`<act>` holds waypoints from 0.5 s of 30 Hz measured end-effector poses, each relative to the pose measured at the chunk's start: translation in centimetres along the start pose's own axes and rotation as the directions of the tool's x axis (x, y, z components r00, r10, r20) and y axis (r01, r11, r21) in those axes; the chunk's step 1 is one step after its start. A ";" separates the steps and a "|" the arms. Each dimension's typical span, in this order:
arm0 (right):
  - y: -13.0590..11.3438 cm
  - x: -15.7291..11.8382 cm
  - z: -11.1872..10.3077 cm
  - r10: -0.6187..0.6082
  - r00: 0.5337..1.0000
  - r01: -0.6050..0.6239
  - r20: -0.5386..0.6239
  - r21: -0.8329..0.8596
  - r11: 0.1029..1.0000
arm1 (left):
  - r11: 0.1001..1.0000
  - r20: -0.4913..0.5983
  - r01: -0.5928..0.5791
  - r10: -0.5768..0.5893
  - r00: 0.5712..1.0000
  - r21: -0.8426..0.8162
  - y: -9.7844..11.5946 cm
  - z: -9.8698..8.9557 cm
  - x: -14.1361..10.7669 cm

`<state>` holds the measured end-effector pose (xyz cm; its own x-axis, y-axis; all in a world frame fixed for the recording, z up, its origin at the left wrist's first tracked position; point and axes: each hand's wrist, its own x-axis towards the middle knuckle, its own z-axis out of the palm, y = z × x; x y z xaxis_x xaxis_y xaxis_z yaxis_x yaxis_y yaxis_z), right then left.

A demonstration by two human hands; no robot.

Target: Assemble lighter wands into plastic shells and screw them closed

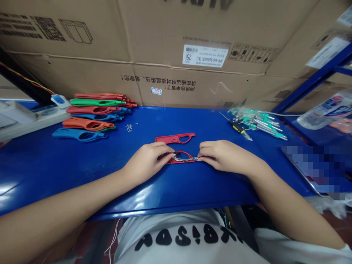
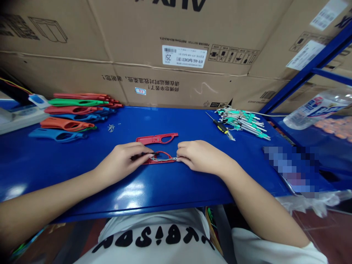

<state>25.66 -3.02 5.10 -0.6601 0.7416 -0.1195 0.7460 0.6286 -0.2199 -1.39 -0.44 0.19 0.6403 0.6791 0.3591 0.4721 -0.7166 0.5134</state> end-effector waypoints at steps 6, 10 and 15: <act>0.2 0.2 0.4 -0.015 1.000 0.016 -0.018 0.014 1.000 | 1.000 0.009 0.030 -0.030 0.999 0.000 0.2 -0.1 0.1; 0.1 0.3 0.5 -0.030 0.999 0.031 -0.027 0.021 0.999 | 0.998 0.010 0.054 -0.054 0.998 -0.012 0.3 -0.3 0.1; 0.0 0.3 0.3 -0.018 1.000 0.018 -0.002 0.010 1.000 | 0.997 0.009 0.071 -0.070 0.997 -0.019 0.3 -0.4 0.1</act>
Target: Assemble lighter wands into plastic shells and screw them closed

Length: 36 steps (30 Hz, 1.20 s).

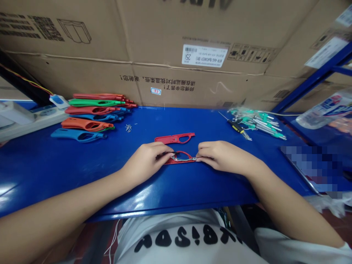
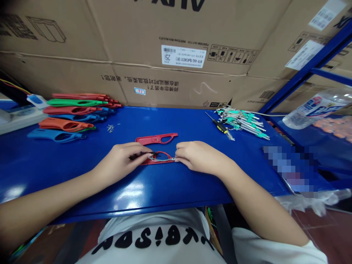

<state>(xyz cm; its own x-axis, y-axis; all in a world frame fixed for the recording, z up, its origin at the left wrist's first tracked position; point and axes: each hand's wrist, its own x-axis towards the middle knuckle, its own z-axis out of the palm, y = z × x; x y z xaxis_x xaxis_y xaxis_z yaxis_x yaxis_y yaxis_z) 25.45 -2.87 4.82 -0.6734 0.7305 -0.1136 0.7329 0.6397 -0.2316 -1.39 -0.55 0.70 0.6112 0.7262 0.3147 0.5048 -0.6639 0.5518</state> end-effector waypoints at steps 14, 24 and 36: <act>-2.9 0.5 -0.2 0.072 0.987 -0.023 0.146 -0.312 0.950 | 1.000 0.001 -0.017 0.017 1.000 -0.026 -0.1 0.0 0.0; -1.7 1.8 0.2 0.035 0.999 -0.030 -0.042 0.110 0.993 | 1.000 0.001 0.007 -0.007 1.000 -0.014 0.0 0.0 0.0; -1.0 3.0 1.7 0.050 0.997 -0.014 -0.065 0.461 0.887 | 1.000 -0.012 0.007 -0.008 1.000 -0.016 -0.1 0.0 -0.3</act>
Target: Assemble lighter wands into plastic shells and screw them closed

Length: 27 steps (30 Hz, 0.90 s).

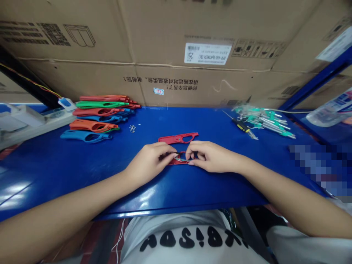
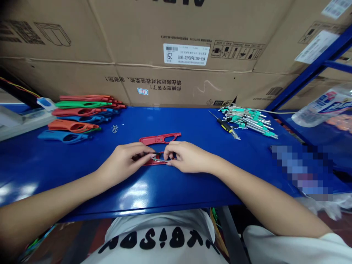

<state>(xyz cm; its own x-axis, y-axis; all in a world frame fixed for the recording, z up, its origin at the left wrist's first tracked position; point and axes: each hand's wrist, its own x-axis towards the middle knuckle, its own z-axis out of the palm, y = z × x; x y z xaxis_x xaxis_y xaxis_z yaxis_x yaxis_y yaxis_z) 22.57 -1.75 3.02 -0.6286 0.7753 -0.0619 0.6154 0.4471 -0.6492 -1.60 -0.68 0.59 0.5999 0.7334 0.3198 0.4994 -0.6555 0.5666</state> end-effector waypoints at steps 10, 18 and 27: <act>0.9 -0.2 0.3 0.030 0.999 -0.023 -0.040 0.169 0.985 | 0.999 -0.005 -0.030 0.030 1.000 -0.027 0.1 -0.2 -0.1; 1.4 -0.3 0.2 0.072 0.997 -0.071 0.000 0.198 0.978 | 0.997 -0.012 -0.052 0.051 0.999 -0.059 -0.2 0.1 0.0; 0.8 -0.1 0.6 0.025 0.998 -0.020 -0.056 0.090 0.996 | 0.995 0.063 -0.049 0.043 0.997 0.086 0.0 0.3 -0.4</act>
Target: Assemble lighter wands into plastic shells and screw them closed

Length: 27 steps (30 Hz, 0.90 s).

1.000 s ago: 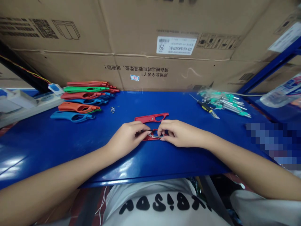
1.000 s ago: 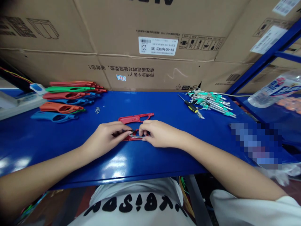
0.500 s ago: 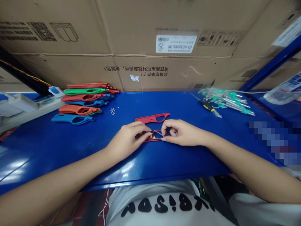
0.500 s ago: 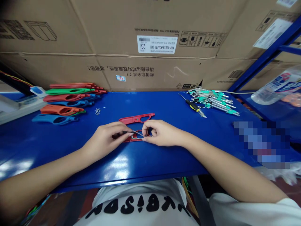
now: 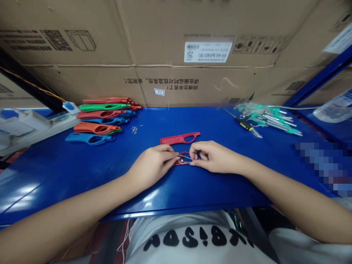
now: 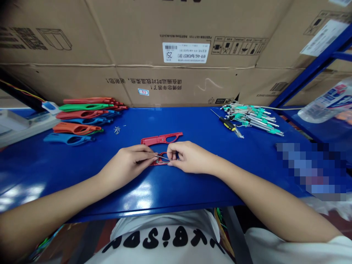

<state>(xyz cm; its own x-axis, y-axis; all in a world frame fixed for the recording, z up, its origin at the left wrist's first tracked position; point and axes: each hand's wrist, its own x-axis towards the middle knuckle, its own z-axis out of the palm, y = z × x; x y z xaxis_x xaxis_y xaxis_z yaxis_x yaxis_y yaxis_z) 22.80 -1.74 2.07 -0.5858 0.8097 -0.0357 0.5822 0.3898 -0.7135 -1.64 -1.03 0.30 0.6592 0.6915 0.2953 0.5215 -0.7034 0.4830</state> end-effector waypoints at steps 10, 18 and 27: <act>0.1 0.0 0.1 -0.004 1.000 0.004 -0.013 -0.005 1.000 | 0.865 0.234 -0.051 -0.078 0.969 0.499 2.9 -1.5 -0.9; 0.1 0.1 0.1 -0.027 1.000 0.027 -0.013 -0.013 1.000 | 0.794 0.239 -0.149 0.005 0.971 0.589 2.5 -1.1 -1.8; -0.1 -0.7 -0.8 -0.236 0.970 0.242 0.060 -0.131 0.961 | 0.965 0.115 -0.055 0.026 0.993 0.255 0.8 -1.3 -0.9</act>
<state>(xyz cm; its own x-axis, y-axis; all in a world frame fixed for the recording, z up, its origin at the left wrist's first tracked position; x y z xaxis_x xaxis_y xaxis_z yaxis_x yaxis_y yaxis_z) 23.62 -2.02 2.76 -0.7391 0.6673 0.0920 0.4922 0.6282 -0.6026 -2.55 -2.01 1.47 0.7304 0.6495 0.2112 0.6053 -0.7589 0.2403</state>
